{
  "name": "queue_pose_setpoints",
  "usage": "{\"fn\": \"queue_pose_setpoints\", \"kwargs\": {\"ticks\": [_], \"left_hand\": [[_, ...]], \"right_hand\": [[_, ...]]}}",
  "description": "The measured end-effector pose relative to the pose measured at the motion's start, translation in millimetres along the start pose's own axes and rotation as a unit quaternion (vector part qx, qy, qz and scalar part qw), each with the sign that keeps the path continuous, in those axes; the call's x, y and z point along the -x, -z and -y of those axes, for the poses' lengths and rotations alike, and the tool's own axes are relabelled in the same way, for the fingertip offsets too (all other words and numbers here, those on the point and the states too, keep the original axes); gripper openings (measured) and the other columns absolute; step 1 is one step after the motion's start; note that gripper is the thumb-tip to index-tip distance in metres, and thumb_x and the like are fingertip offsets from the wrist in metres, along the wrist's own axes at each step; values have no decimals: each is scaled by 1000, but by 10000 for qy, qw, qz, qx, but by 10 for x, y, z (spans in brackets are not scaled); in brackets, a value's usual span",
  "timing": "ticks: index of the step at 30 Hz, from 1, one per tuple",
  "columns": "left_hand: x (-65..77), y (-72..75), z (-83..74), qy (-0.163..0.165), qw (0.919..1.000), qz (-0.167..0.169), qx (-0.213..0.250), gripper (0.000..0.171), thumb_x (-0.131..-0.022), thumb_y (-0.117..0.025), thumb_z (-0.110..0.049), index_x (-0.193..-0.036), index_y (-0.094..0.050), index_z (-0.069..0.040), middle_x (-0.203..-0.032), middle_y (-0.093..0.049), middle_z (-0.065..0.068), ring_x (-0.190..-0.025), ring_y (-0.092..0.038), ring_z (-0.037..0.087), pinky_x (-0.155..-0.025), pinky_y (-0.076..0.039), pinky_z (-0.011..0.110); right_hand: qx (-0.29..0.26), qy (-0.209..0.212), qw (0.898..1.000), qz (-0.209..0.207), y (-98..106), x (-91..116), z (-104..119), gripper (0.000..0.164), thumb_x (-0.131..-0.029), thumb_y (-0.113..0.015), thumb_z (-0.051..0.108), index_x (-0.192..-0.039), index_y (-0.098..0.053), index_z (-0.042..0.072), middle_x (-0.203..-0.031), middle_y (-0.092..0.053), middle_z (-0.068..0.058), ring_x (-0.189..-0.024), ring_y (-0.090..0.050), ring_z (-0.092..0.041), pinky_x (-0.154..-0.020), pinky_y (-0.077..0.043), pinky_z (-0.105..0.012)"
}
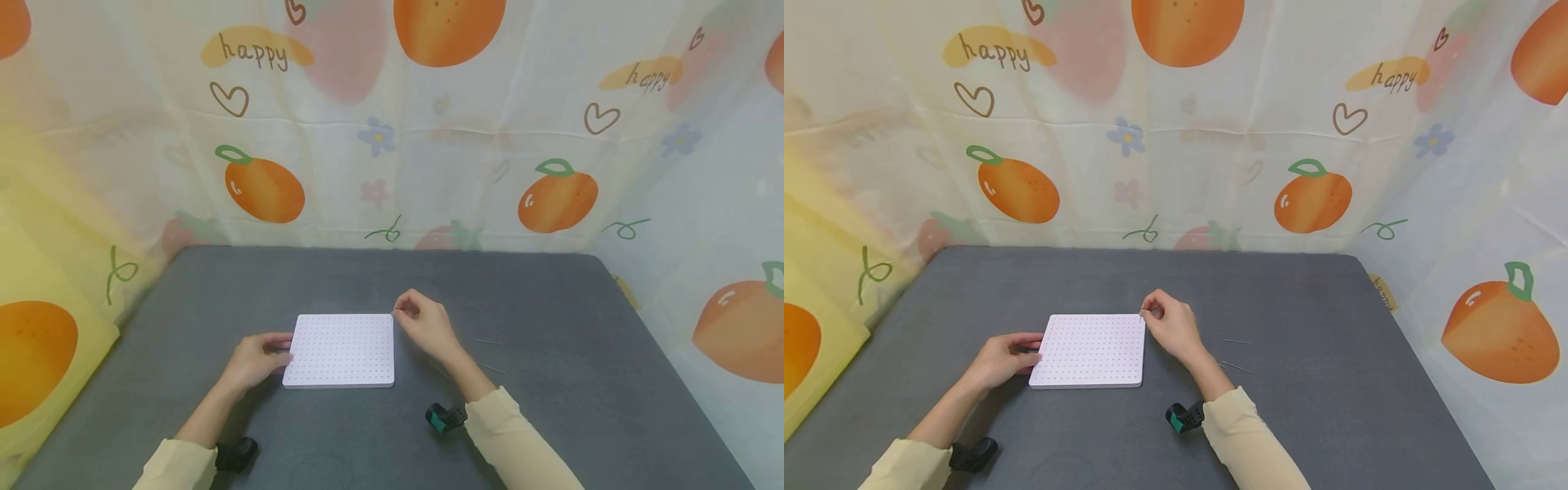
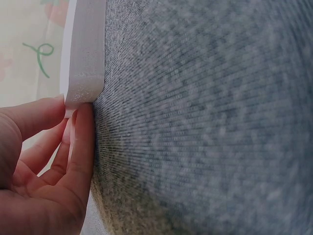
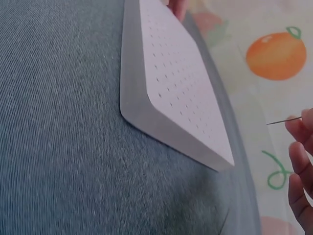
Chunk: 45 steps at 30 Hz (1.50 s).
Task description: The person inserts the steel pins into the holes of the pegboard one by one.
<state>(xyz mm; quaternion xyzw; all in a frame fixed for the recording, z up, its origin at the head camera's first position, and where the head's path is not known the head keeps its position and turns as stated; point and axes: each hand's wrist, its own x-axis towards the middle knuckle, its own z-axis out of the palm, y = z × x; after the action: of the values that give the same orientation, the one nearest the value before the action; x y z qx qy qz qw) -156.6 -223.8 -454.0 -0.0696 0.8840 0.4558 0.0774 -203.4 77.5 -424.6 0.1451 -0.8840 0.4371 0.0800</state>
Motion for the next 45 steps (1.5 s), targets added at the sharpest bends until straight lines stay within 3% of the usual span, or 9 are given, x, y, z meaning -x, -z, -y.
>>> {"fn": "queue_pose_setpoints", "kwargs": {"ticks": [5, 21, 45], "left_hand": [[4, 4, -3, -5, 10000, -4, 16, 43, -81, -65, -6, -122, -55, 2, -111, -60, 20, -78, -63, 17, -64, -54, 29], [-12, 20, 19, -96, 9999, -29, 45, 42, -80, -65, -5, -120, -56, 3, -109, -62, 19, -77, -63, 17, -64, -54, 31], [-4, 6, 16, -78, 9999, -69, -44, 42, -80, -66, -5, -120, -57, 1, -107, -62, 17, -77, -63, 16, -64, -54, 31]], "right_hand": [[68, 222, 9996, 128, -100, -27, 57, 4, -83, -64, 13, -85, -61, 15, -80, -64, 7, -73, -57, -9, -67, -47, -26], [232, 375, 9983, 386, -385, -87, 167, 3, -83, -64, 15, -85, -62, 16, -81, -66, 7, -71, -54, -8, -64, -42, -21], [1079, 846, 9885, 643, -678, -167, 361, 5, -84, -62, 18, -86, -63, 22, -84, -68, 10, -73, -60, -6, -62, -44, -20]]}}
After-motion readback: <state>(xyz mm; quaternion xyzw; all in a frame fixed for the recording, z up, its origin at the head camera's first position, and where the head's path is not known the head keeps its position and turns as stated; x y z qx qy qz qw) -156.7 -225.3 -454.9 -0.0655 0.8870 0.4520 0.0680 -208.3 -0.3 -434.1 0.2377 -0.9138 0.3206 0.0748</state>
